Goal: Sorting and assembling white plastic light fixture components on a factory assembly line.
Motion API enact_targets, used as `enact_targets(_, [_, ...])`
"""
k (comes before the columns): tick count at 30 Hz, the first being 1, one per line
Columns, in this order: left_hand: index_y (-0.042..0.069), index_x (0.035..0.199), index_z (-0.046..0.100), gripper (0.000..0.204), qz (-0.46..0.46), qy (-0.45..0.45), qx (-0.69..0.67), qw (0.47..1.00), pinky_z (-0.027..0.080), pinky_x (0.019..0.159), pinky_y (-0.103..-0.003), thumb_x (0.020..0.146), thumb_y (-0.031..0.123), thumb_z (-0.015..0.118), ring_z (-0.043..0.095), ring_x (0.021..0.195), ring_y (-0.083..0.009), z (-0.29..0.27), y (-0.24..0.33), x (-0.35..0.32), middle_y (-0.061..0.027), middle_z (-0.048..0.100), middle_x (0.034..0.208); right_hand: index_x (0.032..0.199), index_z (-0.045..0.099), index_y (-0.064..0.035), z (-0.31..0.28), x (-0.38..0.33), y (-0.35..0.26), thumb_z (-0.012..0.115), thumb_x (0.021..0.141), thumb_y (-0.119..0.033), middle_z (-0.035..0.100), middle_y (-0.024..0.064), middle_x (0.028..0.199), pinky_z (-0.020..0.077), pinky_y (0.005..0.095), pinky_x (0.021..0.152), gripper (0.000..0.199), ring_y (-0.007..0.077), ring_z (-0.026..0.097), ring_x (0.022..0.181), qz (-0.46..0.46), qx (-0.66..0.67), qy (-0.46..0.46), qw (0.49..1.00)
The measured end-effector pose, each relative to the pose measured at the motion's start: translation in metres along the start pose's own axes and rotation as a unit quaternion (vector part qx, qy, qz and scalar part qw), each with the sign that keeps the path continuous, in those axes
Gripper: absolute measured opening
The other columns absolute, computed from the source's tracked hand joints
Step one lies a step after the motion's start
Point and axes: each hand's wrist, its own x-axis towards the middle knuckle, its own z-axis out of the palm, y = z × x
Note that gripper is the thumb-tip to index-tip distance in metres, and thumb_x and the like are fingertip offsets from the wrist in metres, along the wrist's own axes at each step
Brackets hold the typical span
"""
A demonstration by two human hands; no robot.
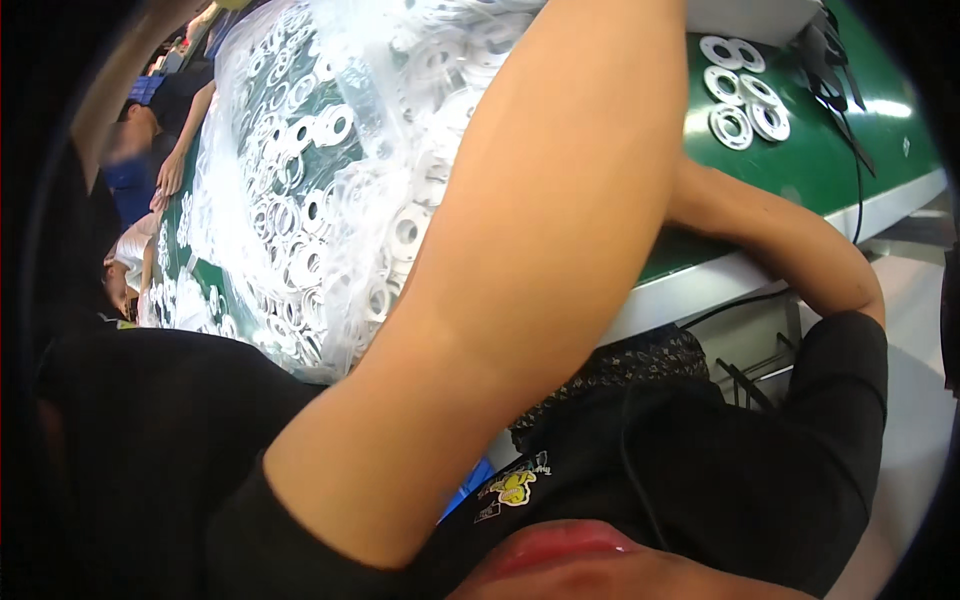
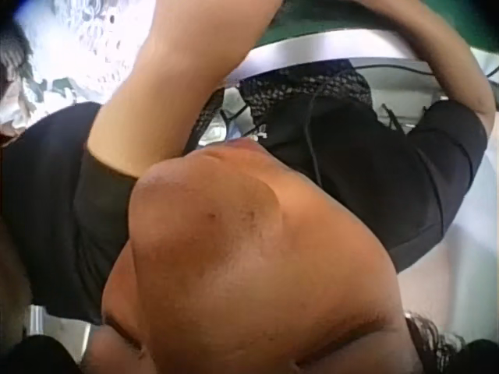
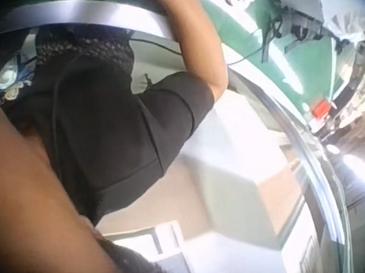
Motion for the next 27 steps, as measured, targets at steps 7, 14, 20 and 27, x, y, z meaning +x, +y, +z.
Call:
enact_targets(7, [0.001,0.124,0.042,0.04,-0.011,0.014,0.074,0.997,0.048,0.046,-0.028,0.089,0.014,0.053,0.061,0.084,-0.02,0.007,-0.003,0.001,-0.0127,0.057,0.099,0.09,0.065,-0.001,0.002,-0.002,0.008,0.065,0.081,-0.017,0.065,0.0173,0.086,0.0476,0.0391,0.076,0.018,0.0305,0.062,0.083,-0.042,-0.043,-0.004,0.998])
enact_targets(14, [0.0,0.125,0.04,0.04,-0.032,0.03,0.13,0.991,0.049,0.047,-0.028,0.089,0.012,0.053,0.061,0.083,-0.0202,0.014,-0.003,-0.003,-0.0136,0.057,0.1,0.088,0.067,0.0031,0.001,0.008,0.0,0.063,0.08,-0.02,0.066,0.0149,0.069,0.0484,0.0313,0.053,0.025,0.0216,0.061,0.054,0.052,0.099,-0.01,0.994])
enact_targets(20, [-0.003,0.127,0.035,0.041,-0.019,-0.009,0.154,0.988,0.053,0.052,-0.028,0.09,0.013,0.047,0.062,0.09,-0.0226,0.029,0.005,0.005,-0.0172,0.055,0.107,0.074,0.068,0.0018,-0.007,0.005,-0.002,0.059,0.076,-0.021,0.064,0.0102,0.062,0.0448,0.0269,0.05,0.025,0.0151,0.06,0.053,0.142,0.075,-0.03,0.986])
enact_targets(27, [-0.003,0.129,0.04,0.044,-0.019,0.018,0.098,0.995,0.053,0.069,-0.032,0.098,0.028,0.034,0.059,0.108,-0.0297,0.015,0.002,-0.005,-0.0191,0.055,0.119,0.082,0.067,0.0031,-0.006,0.011,-0.008,0.062,0.077,-0.022,0.066,0.0122,0.069,0.0495,0.0294,0.059,0.027,0.0165,0.063,0.061,0.182,0.099,-0.051,0.977])
